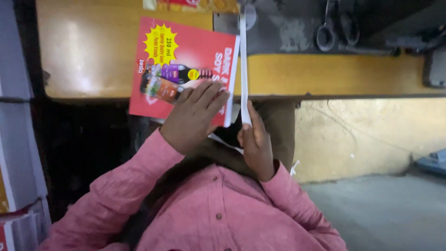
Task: The person sews a white strip of material onto the edges of various printed paper sheets using a sewing machine. They handle multiple sheets, including advertisements for food products, aligning them under the needle and guiding them through the machine.
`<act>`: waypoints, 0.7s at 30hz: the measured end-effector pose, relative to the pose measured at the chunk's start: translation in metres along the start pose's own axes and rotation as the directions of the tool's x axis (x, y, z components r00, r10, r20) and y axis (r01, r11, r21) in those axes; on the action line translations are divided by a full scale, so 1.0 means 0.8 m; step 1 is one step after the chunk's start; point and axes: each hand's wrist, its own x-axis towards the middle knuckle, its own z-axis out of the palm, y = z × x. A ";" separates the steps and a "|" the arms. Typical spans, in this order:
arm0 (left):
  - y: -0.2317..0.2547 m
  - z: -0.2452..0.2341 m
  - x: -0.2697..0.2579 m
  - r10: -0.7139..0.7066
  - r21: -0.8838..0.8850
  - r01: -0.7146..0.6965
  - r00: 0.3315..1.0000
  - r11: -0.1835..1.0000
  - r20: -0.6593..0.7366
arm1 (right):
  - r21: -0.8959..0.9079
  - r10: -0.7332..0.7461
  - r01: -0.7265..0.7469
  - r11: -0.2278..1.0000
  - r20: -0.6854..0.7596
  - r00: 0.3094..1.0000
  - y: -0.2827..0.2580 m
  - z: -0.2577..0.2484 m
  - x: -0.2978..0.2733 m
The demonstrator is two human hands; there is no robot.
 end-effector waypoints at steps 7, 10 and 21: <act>0.023 0.042 0.022 -0.023 -0.106 0.000 0.975 0.994 -0.220 | 0.039 -0.085 0.086 0.996 -0.030 0.996 -0.004 0.003 -0.001; 0.016 0.049 0.027 -0.011 -0.152 -0.021 0.978 0.988 -0.208 | 0.095 -0.083 0.086 0.992 -0.035 0.996 0.006 0.007 -0.001; -0.042 0.073 0.102 0.056 -0.002 -0.057 0.977 0.998 -0.204 | -0.024 -0.085 0.085 0.996 -0.036 0.996 -0.017 0.006 0.013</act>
